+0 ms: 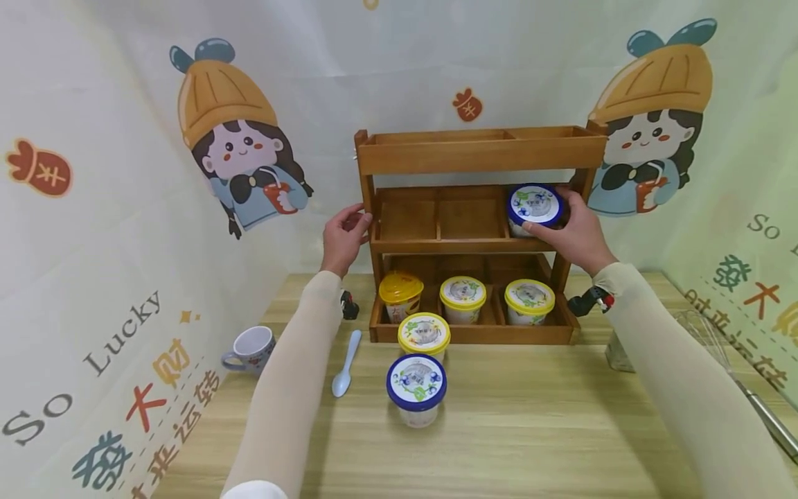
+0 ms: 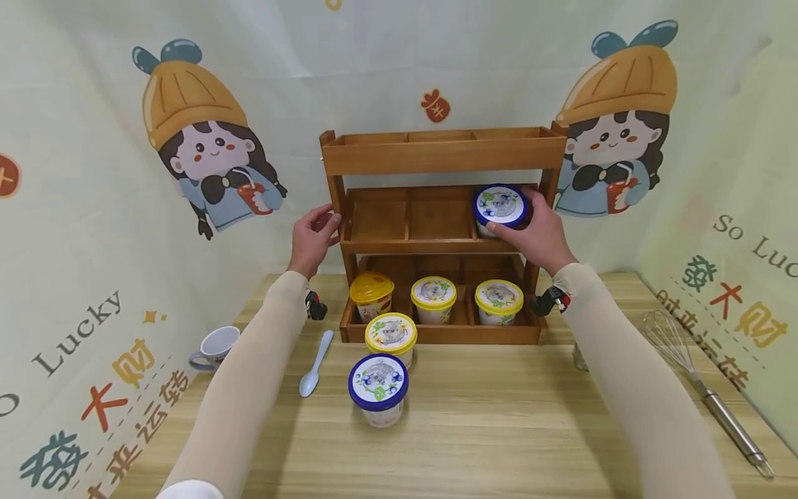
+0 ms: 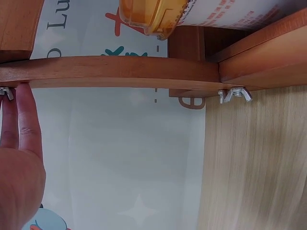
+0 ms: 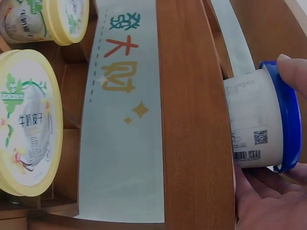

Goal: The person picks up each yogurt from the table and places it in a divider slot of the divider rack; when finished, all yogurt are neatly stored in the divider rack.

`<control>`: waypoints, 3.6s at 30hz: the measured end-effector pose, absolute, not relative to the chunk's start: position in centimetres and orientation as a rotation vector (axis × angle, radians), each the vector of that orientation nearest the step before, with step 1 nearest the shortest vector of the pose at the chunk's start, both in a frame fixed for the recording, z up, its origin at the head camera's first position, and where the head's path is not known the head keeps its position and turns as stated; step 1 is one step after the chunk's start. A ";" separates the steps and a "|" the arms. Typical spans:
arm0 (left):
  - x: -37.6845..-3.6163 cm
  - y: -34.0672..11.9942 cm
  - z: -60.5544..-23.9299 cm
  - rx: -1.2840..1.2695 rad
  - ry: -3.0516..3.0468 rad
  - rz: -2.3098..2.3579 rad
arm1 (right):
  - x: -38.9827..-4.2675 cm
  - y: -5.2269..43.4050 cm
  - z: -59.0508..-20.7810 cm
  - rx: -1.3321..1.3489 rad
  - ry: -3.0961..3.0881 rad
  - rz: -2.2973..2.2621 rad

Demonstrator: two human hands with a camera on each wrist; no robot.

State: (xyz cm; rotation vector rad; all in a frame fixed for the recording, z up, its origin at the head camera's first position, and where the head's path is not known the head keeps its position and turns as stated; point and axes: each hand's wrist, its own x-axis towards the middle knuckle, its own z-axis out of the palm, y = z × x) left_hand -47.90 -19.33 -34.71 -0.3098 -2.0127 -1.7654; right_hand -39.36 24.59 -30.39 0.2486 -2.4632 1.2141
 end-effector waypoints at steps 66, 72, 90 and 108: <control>-47.5 -19.1 -34.2 -0.338 -2.041 -1.785 | -34.7 13.0 -41.6 0.795 -2.655 1.412; -47.6 -19.4 -34.4 -0.342 -2.057 -1.741 | -34.3 11.5 -41.8 0.858 -2.592 1.432; -47.3 -19.2 -34.2 -0.341 -2.076 -1.758 | -33.6 9.8 -43.5 0.936 -2.816 1.284; -47.8 -19.5 -34.1 -0.345 -2.083 -1.780 | -33.9 10.1 -43.6 0.990 -2.794 1.246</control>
